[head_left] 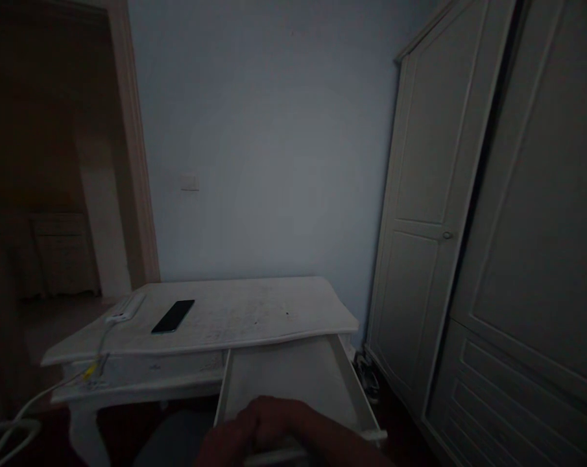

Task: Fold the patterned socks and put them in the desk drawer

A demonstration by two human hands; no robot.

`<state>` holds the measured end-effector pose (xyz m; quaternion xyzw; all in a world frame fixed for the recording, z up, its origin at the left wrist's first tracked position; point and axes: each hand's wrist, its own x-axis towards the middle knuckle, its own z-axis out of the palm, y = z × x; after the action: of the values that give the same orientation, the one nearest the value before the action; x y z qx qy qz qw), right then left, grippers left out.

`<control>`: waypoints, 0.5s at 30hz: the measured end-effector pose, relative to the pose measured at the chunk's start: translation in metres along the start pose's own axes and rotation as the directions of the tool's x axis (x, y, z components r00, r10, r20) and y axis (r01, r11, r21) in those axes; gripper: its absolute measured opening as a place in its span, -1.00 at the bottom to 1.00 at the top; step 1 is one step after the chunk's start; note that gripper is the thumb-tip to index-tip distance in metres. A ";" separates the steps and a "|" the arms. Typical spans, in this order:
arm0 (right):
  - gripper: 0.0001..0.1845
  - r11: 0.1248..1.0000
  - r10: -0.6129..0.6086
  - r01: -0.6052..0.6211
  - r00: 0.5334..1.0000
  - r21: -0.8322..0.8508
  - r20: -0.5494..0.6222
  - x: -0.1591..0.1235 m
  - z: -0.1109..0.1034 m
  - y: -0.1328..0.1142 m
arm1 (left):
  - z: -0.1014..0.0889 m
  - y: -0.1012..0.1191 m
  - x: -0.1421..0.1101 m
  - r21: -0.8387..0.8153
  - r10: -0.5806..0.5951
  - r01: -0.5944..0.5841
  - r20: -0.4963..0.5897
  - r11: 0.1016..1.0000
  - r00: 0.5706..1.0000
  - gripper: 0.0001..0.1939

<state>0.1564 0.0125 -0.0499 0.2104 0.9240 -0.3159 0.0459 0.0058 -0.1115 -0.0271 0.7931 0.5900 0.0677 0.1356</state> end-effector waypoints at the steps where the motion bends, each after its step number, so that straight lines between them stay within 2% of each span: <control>1: -0.52 1.000 -0.008 0.008 1.000 0.008 -0.001 -0.004 -0.001 0.000 | 0.001 -0.001 0.000 -0.014 0.017 -0.017 -0.002 1.000 1.000 -0.34; 4: -0.46 0.999 0.005 -0.007 0.998 0.048 0.055 -0.039 -0.016 0.007 | 0.008 -0.007 0.002 0.014 0.018 -0.018 0.006 1.000 1.000 -0.42; 7: -0.43 0.996 0.079 -0.085 0.989 0.041 0.125 -0.088 -0.036 0.018 | 0.022 -0.016 0.005 0.086 -0.027 0.026 0.007 0.996 1.000 -0.35; 10: -0.36 0.982 0.190 -0.189 0.978 -0.021 0.080 -0.117 -0.043 0.024 | 0.034 -0.023 0.008 0.118 -0.047 0.046 0.010 0.992 0.999 -0.25; 12: -0.35 0.981 0.195 -0.193 0.980 -0.031 0.050 -0.115 -0.040 0.024 | 0.036 -0.023 0.010 0.110 -0.050 0.050 -0.002 0.993 0.999 -0.19; 15: -0.35 0.994 0.108 -0.107 0.992 -0.021 0.057 -0.079 -0.027 0.016 | 0.027 -0.017 0.008 0.072 -0.045 0.045 -0.008 0.996 0.999 -0.13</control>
<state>0.2361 0.0116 -0.0207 0.2501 0.9125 -0.3105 0.0918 -0.0004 -0.1033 -0.0586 0.7837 0.6102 0.0460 0.1065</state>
